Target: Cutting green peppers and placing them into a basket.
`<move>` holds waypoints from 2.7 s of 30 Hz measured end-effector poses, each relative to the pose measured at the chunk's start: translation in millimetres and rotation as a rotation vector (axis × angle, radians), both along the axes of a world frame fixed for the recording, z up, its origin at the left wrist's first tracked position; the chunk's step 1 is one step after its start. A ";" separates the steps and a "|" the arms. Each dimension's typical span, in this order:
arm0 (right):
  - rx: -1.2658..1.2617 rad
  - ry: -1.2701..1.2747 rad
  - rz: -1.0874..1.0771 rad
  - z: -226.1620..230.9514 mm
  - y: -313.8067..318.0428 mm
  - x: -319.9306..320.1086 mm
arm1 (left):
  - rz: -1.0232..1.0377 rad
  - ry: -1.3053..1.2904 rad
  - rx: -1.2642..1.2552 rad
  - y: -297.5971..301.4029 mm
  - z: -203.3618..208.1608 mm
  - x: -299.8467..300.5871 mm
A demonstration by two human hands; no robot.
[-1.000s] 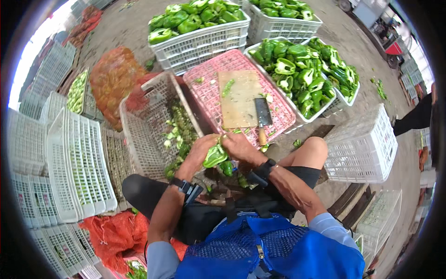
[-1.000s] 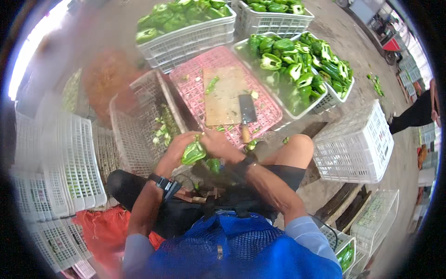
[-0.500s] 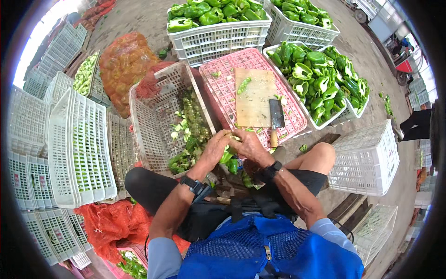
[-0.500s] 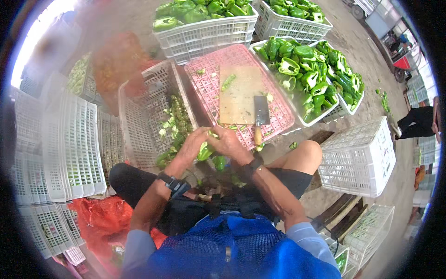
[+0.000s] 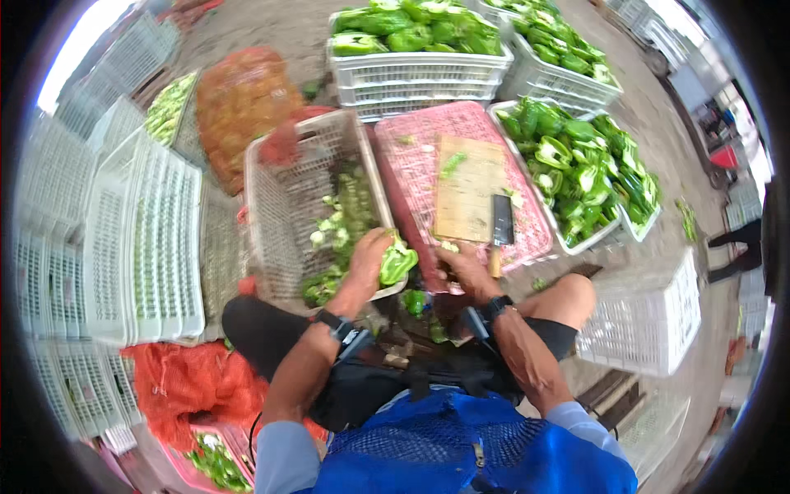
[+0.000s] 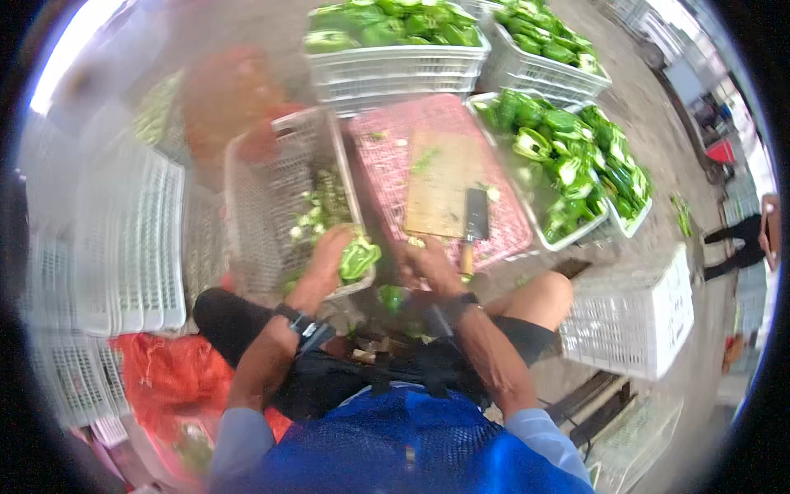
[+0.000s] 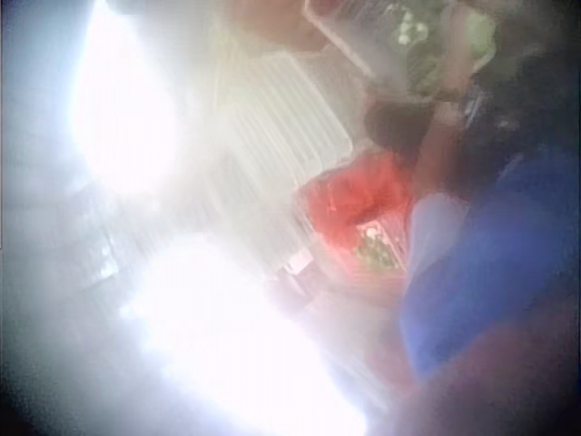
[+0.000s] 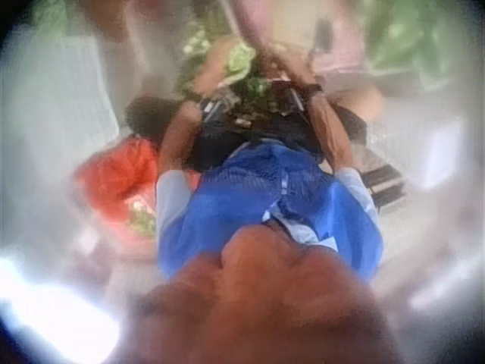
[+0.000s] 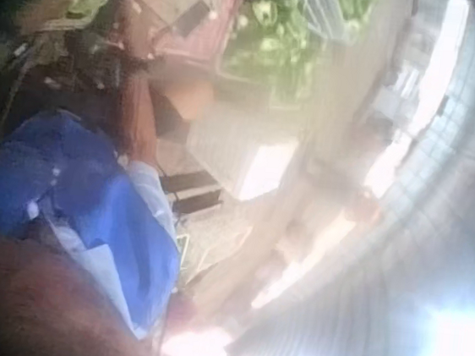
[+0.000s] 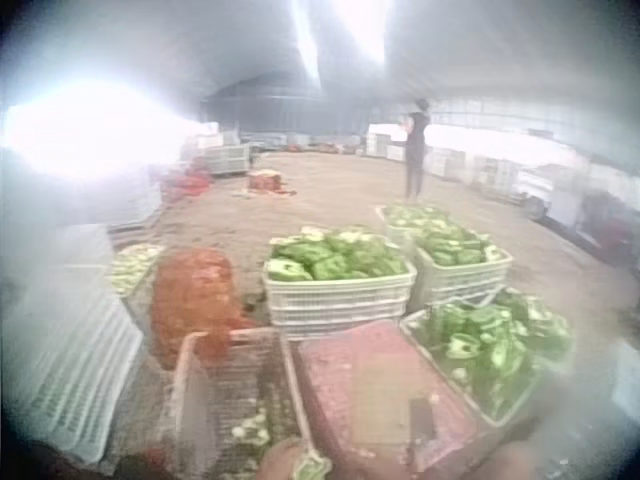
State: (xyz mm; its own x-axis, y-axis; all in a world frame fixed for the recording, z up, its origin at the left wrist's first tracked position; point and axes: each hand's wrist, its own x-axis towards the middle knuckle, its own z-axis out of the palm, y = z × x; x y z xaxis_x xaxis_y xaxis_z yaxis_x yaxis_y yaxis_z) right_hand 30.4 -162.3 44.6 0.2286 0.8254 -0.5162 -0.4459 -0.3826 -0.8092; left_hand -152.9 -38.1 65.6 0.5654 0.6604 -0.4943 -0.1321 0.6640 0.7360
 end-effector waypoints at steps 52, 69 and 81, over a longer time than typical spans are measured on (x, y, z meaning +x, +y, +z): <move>0.079 -0.656 -0.258 -8.8 -19.5 137.7 | 0.873 0.166 0.862 231.2 185.3 -376.2; -0.447 -1.942 -0.424 2.3 -37.9 327.3 | -0.827 0.488 1.051 35.1 61.4 11.7; -0.436 -1.898 -0.368 1.5 -25.3 324.2 | -0.684 0.556 1.085 27.0 68.8 -0.1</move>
